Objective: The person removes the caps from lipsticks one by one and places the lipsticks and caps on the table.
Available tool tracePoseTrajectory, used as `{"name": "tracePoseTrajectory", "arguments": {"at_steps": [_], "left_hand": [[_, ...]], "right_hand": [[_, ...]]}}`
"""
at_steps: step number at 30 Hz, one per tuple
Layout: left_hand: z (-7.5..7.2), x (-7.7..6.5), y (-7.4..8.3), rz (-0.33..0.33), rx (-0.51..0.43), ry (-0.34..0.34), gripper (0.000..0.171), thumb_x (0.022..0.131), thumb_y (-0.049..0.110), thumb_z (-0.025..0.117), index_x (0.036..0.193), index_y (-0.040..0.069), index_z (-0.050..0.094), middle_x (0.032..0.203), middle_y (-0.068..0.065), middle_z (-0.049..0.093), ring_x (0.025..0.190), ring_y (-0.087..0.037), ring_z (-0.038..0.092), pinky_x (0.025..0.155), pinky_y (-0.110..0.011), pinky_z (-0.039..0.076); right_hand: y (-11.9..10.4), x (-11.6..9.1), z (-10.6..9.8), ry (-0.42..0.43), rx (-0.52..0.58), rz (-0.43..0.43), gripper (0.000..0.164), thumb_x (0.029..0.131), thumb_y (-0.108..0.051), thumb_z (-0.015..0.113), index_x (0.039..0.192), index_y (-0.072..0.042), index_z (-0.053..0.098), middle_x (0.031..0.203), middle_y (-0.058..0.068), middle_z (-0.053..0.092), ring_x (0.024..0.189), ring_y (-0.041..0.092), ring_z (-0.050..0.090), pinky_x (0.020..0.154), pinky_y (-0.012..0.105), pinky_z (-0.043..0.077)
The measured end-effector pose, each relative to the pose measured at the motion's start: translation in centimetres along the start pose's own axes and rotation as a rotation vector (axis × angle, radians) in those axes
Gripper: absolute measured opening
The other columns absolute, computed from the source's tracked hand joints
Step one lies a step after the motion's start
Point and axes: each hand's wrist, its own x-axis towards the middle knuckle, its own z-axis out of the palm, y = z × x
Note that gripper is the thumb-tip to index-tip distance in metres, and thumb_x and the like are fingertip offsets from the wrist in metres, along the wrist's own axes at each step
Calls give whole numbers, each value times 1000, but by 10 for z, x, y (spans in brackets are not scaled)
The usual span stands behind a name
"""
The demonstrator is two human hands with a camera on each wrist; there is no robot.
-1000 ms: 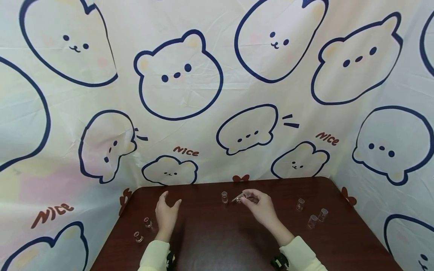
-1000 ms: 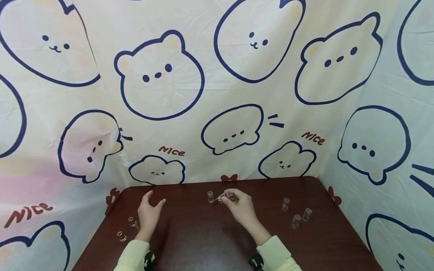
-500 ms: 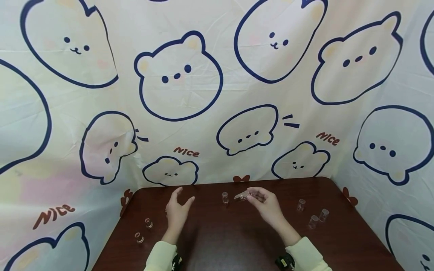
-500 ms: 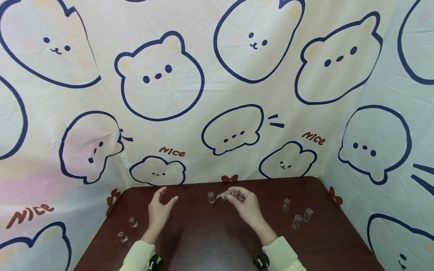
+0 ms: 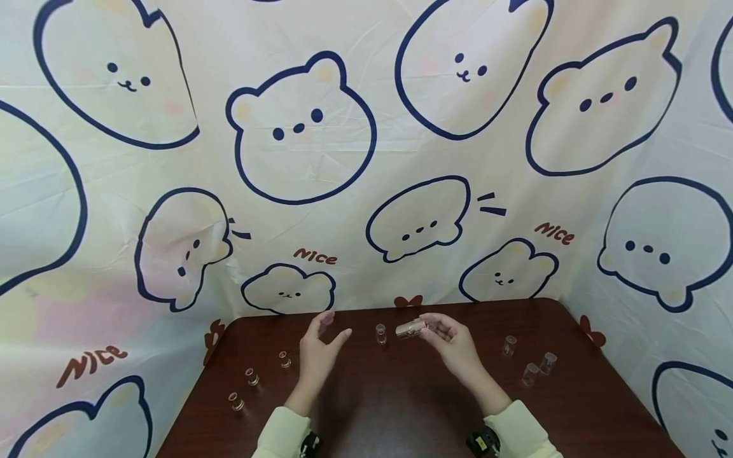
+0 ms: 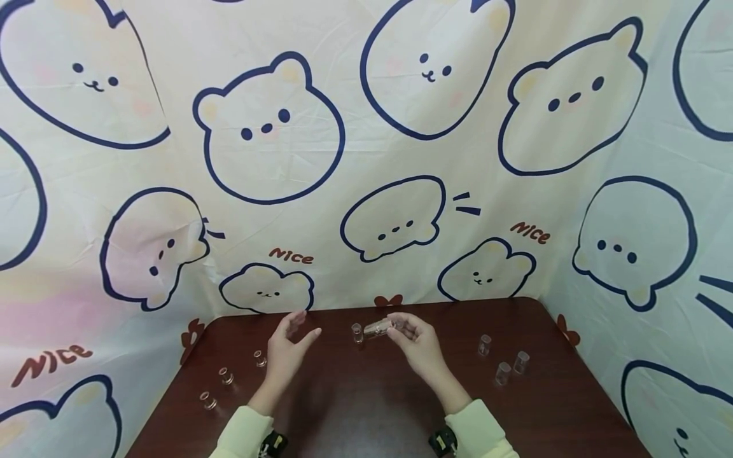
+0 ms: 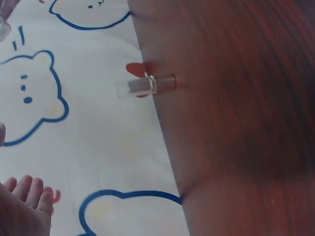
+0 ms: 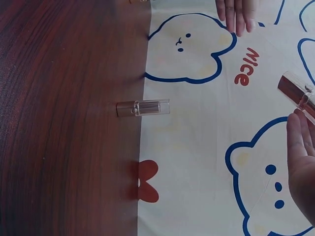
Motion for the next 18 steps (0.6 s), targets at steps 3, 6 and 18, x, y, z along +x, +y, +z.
{"name": "tracePoseTrajectory", "arguments": {"at_steps": [3, 6, 18], "left_hand": [[3, -2, 5, 20, -20, -29, 55, 80, 22, 82, 127, 7, 59, 125, -9, 63, 118, -25, 56, 100, -46, 43], [5, -4, 11, 22, -49, -61, 55, 80, 22, 82, 128, 7, 59, 125, -8, 63, 117, -24, 56, 100, -46, 42], [13, -13, 42, -15, -187, -184, 48, 82, 16, 79, 126, 8, 61, 122, -10, 64, 115, -26, 58, 101, -50, 40]], "right_hand": [[0, 0, 0, -7, 48, -14, 31, 92, -14, 68, 118, 2, 63, 109, 12, 69, 97, 15, 67, 83, 27, 53], [0, 0, -1, -22, 103, -18, 32, 93, -12, 67, 119, 4, 61, 110, 14, 68, 96, 16, 67, 83, 30, 53], [-6, -2, -2, -80, 268, -53, 35, 96, -6, 60, 125, 13, 52, 121, 17, 63, 104, 17, 66, 87, 33, 50]]}}
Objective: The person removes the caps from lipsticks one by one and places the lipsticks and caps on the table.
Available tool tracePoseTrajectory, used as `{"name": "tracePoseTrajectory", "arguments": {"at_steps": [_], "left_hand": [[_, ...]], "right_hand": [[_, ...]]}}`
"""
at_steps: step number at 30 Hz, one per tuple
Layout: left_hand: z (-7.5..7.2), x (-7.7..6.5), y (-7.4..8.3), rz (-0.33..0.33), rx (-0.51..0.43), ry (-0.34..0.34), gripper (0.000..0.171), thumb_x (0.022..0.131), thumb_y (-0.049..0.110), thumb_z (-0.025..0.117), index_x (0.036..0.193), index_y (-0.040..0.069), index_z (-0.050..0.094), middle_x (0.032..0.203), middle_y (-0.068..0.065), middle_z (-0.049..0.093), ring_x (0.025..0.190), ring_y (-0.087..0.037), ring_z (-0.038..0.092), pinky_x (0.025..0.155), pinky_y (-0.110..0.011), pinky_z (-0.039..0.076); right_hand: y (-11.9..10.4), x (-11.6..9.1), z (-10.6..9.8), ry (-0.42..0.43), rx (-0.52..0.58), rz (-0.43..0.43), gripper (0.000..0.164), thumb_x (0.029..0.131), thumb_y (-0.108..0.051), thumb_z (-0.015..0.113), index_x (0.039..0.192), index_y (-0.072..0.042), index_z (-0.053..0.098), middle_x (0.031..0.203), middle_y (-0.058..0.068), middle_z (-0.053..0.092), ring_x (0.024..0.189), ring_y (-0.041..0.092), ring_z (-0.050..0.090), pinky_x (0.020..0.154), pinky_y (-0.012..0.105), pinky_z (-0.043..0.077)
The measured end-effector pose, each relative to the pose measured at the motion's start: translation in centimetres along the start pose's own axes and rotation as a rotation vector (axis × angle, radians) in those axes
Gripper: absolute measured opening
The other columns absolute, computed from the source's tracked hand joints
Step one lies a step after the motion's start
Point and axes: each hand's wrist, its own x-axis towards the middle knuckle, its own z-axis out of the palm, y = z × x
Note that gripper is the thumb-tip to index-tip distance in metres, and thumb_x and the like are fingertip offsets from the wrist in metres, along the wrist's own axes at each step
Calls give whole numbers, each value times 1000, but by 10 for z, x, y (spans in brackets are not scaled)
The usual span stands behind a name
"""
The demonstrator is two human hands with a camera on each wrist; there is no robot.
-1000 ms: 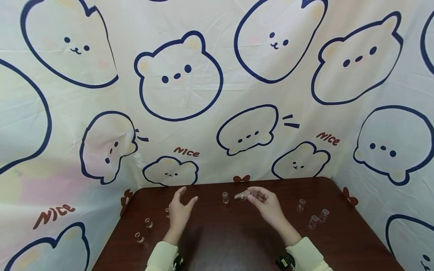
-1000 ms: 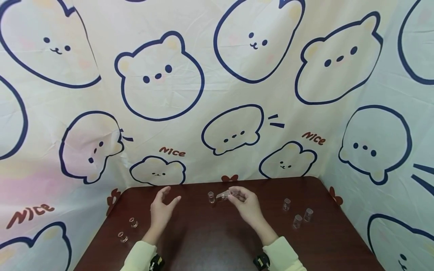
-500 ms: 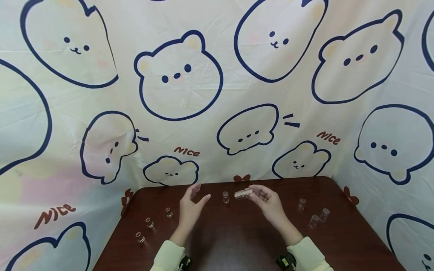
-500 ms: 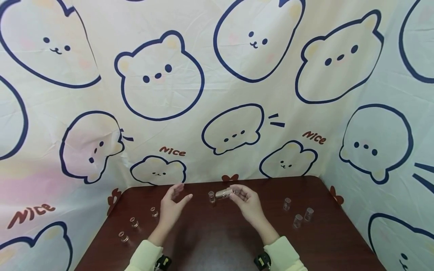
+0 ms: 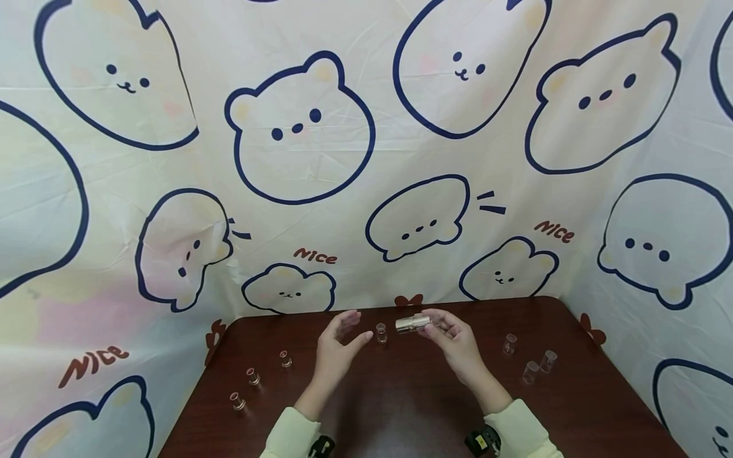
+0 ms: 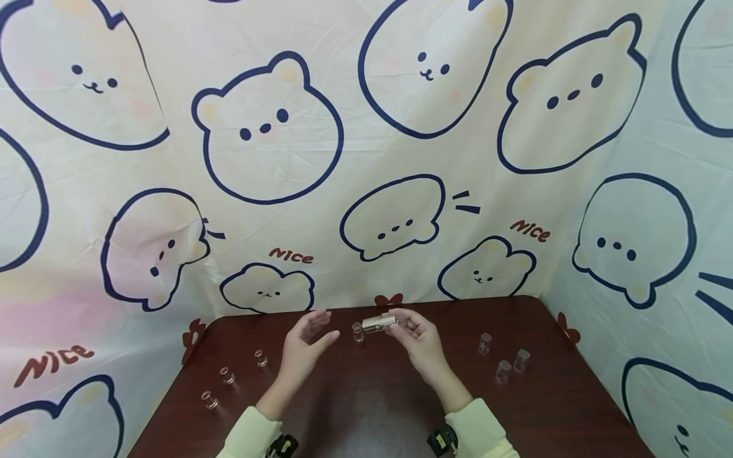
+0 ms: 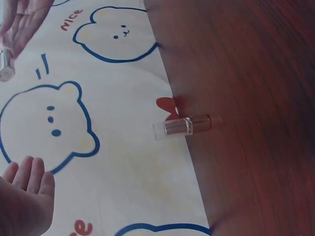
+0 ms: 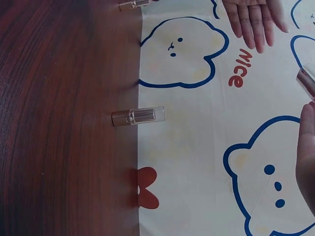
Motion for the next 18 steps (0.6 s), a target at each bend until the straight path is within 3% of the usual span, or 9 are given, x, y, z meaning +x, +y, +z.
{"name": "tracePoseTrajectory", "arguments": {"at_steps": [6, 12, 18], "left_hand": [[1, -8, 39, 2, -65, -78, 46, 84, 8, 77, 124, -3, 59, 122, -21, 62, 115, -35, 57, 101, -53, 39], [3, -8, 44, -22, -117, -129, 45, 85, 11, 76, 124, -5, 59, 122, -24, 61, 115, -37, 57, 101, -50, 40], [9, -9, 47, -20, -175, -155, 42, 84, 7, 75, 121, -7, 60, 117, -18, 65, 112, -38, 57, 101, -53, 39]], "right_hand": [[-1, 1, 1, -10, 35, 8, 36, 97, -6, 58, 128, 12, 49, 120, 8, 65, 107, 19, 65, 89, 34, 49], [-2, 0, 3, -13, 99, 9, 38, 97, -5, 57, 128, 14, 46, 121, 5, 65, 109, 19, 64, 91, 35, 48], [-2, -2, 5, -10, 168, 6, 34, 98, -4, 56, 127, 11, 49, 122, 5, 65, 110, 20, 63, 92, 36, 48]]}}
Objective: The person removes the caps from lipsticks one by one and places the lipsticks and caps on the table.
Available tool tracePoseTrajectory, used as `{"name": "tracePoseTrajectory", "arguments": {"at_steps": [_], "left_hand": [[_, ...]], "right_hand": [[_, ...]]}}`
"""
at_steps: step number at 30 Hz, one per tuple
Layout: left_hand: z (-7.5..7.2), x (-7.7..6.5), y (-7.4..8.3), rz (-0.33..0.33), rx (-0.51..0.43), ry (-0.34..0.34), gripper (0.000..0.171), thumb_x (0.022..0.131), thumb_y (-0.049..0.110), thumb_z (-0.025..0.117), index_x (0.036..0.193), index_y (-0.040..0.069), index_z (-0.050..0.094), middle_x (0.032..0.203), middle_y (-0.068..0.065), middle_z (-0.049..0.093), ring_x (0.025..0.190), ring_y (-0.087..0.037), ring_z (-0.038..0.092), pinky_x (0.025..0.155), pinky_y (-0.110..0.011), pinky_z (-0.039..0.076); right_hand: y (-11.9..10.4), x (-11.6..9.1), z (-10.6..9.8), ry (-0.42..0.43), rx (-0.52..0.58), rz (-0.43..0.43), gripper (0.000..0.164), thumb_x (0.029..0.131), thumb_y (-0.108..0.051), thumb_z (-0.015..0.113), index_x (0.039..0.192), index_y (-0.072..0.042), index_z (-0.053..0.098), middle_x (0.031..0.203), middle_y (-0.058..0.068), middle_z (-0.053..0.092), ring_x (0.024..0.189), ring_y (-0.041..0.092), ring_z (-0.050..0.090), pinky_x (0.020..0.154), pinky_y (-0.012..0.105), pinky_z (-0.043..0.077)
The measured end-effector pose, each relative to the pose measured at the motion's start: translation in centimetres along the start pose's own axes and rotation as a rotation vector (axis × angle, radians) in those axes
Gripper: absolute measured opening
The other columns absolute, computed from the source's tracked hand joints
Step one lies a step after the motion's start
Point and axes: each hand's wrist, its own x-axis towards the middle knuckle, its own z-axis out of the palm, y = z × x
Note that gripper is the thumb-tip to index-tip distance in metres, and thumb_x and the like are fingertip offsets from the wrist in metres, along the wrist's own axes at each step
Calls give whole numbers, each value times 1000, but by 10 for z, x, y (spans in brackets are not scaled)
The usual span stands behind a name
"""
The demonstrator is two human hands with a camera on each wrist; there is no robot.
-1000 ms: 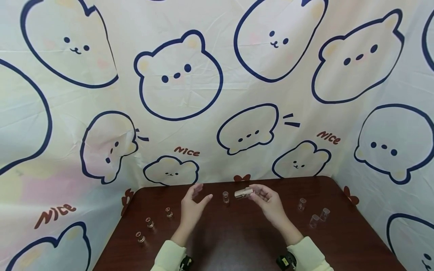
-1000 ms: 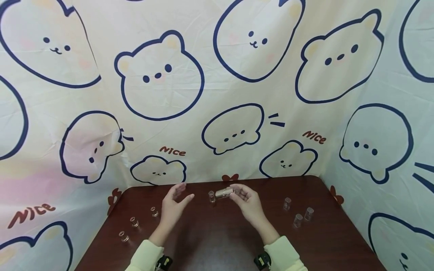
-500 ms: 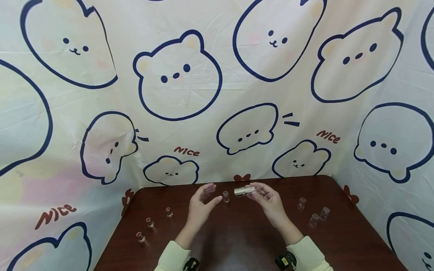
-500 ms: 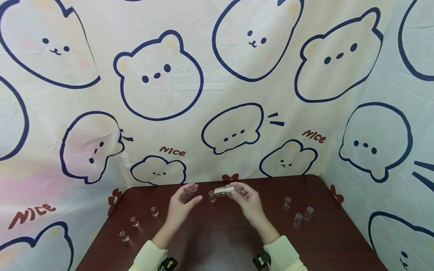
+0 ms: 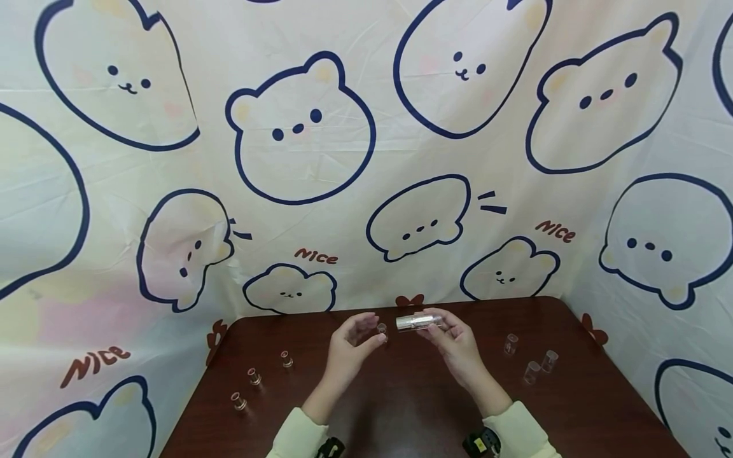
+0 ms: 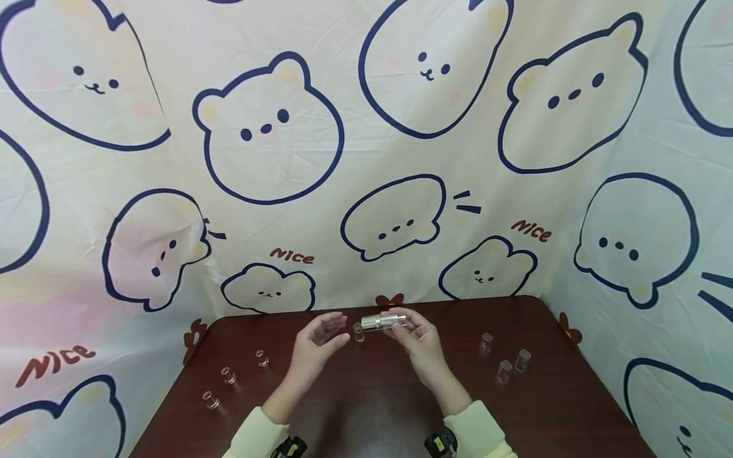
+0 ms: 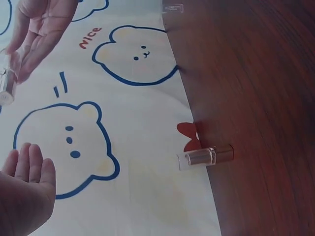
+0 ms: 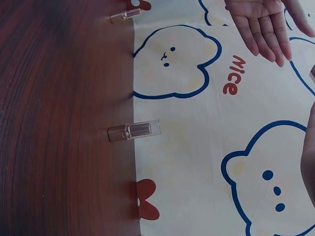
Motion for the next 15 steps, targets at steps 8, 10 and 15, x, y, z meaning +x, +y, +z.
{"name": "tracePoseTrajectory", "arguments": {"at_steps": [8, 10, 15], "left_hand": [[7, -2, 10, 22, -27, -35, 40, 84, 4, 75, 119, -8, 61, 116, -19, 65, 109, -35, 60, 100, -55, 40], [9, -1, 12, 27, -35, -43, 39, 84, 4, 75, 119, -8, 61, 116, -22, 65, 110, -38, 59, 99, -55, 40], [14, 0, 15, 20, -31, -59, 38, 84, 5, 75, 118, -6, 62, 115, -19, 65, 109, -33, 60, 99, -51, 42]], "right_hand": [[0, -1, 3, -28, 66, -43, 25, 99, 0, 52, 123, -3, 58, 122, 7, 64, 111, 20, 62, 93, 35, 47], [0, -1, 3, -41, 82, -55, 25, 99, 1, 50, 123, -3, 58, 122, 7, 64, 111, 20, 62, 93, 35, 47], [0, -2, 4, -78, 127, -73, 27, 100, 2, 48, 125, -2, 57, 123, 7, 64, 112, 19, 62, 95, 34, 46]]}}
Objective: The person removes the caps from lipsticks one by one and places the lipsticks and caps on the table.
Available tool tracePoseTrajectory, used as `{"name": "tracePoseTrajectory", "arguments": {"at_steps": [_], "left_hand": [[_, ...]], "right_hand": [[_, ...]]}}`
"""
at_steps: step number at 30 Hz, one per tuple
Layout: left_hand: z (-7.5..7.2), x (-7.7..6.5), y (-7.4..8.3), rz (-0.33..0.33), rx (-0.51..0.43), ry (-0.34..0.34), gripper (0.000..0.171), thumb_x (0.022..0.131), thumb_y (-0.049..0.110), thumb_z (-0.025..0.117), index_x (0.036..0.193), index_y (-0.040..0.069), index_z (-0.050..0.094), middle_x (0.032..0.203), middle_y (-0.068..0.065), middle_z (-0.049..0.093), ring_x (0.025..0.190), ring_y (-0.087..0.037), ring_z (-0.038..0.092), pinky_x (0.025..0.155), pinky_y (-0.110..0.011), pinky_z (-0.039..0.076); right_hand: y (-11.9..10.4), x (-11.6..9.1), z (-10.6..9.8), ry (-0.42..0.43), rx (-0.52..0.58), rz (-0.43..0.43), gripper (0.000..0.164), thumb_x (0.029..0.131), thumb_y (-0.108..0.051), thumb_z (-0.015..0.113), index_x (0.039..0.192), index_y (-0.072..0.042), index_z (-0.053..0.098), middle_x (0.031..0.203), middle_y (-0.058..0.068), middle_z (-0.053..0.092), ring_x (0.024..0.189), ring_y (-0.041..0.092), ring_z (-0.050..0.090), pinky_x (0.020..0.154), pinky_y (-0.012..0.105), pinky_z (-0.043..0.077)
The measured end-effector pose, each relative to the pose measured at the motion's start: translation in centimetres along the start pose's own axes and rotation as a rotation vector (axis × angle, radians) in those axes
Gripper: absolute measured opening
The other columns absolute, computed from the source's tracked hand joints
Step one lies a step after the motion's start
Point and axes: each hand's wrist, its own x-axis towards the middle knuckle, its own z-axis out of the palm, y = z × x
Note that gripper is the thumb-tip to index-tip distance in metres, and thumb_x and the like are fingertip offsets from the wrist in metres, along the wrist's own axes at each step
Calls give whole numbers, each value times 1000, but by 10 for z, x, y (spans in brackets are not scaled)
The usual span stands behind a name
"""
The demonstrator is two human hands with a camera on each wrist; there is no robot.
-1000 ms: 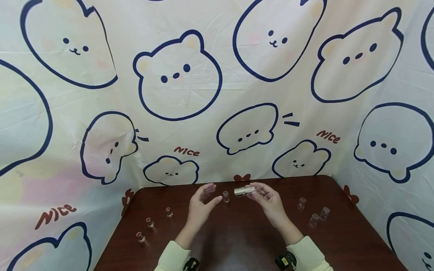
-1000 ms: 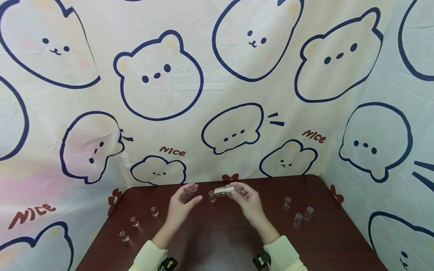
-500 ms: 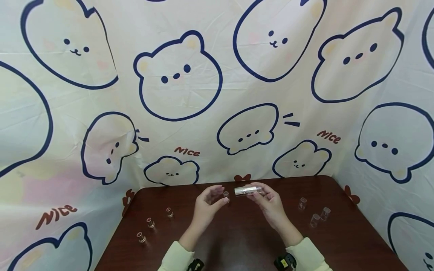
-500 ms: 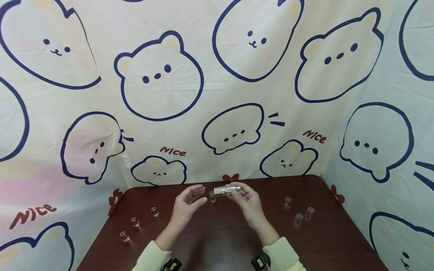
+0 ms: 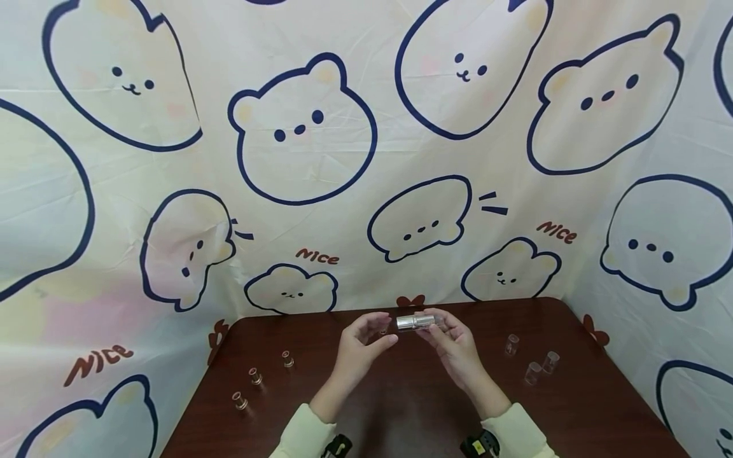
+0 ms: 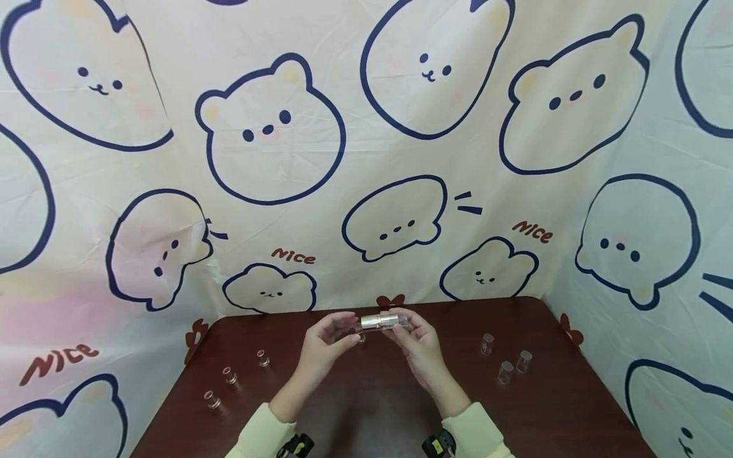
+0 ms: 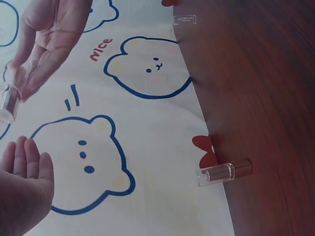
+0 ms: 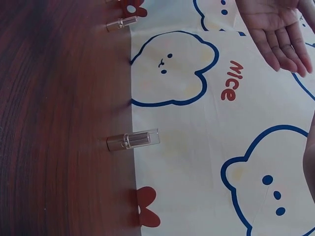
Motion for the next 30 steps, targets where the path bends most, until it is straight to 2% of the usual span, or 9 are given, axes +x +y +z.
{"name": "tracePoseTrajectory", "arguments": {"at_steps": [5, 14, 22, 30], "left_hand": [[4, 1, 0, -6, -2, -19, 37, 84, 7, 76, 118, -3, 63, 114, -14, 66, 107, -28, 61, 95, -46, 46], [9, 2, -2, -21, -48, -47, 36, 85, 2, 74, 119, -2, 63, 115, -14, 66, 105, -30, 61, 85, -31, 49], [13, 2, -1, -30, -67, -40, 34, 84, 0, 73, 117, -3, 64, 112, -16, 66, 100, -25, 62, 83, -27, 51], [14, 4, -4, 0, -79, -44, 31, 86, 0, 72, 115, -4, 64, 109, -16, 67, 95, -20, 62, 83, -26, 51]], "right_hand": [[0, -1, 2, -1, 33, 8, 27, 100, 1, 48, 125, -4, 58, 123, 6, 64, 113, 18, 61, 96, 35, 45], [0, -1, 4, -15, 54, 19, 28, 101, 1, 46, 125, -6, 59, 124, 6, 63, 114, 18, 60, 97, 35, 43], [0, -1, 6, -18, 69, 36, 28, 101, 2, 46, 125, -7, 58, 124, 6, 63, 113, 18, 61, 95, 34, 45], [3, -1, 6, -26, 57, 23, 28, 101, 2, 46, 124, -7, 59, 123, 6, 63, 113, 19, 61, 95, 34, 45]]}}
